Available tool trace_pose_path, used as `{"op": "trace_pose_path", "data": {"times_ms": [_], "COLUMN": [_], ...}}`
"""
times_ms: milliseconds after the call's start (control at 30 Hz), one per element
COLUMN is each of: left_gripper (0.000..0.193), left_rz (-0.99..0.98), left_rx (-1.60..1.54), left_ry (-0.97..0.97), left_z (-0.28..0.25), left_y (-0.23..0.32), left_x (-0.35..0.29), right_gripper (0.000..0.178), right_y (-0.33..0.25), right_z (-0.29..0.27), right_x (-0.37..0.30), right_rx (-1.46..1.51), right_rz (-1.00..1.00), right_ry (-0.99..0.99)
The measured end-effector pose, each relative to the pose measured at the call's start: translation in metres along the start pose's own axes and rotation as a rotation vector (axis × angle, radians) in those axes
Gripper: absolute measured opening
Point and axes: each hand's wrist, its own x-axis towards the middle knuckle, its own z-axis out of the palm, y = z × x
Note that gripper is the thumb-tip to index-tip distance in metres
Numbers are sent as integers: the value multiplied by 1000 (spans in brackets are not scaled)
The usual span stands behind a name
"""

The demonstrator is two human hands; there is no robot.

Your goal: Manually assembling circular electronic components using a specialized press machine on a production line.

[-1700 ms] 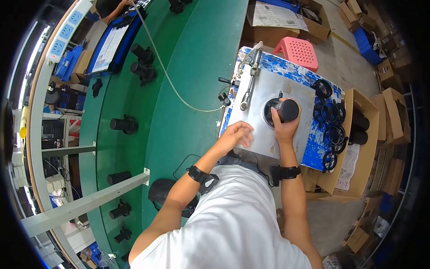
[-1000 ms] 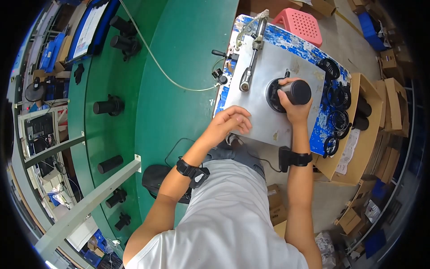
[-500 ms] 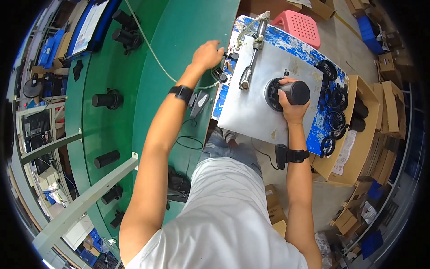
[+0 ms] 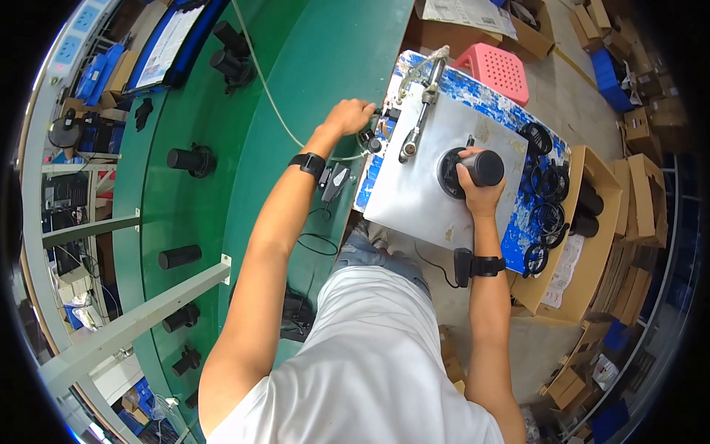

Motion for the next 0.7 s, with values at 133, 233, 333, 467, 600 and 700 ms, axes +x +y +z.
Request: {"op": "trace_pose_path", "data": {"times_ms": [133, 233, 333, 467, 600, 700], "left_gripper": [42, 24, 52, 67, 63, 52], "left_rz": [116, 310, 664, 690, 111, -163], "left_rx": [-201, -645, -254, -328, -619, -434], "left_ry": [524, 785, 795, 553, 647, 1209], "left_z": [-16, -94, -116, -84, -87, -96], "left_y": [-14, 67, 99, 124, 52, -33], "left_x": [-38, -115, -185, -215, -242, -258], "right_gripper": [50, 68, 59, 81, 71, 52], "right_y": [-43, -194, -192, -186, -170, -128], "right_z": [-31, -55, 7, 71, 74, 18], "right_x": [47, 71, 69, 19, -3, -27], "right_rx": [234, 128, -85, 212, -85, -51], "right_rz": [-300, -527, -499, -186, -278, 89], "right_ry": [103, 445, -129, -399, -556, -782]}}
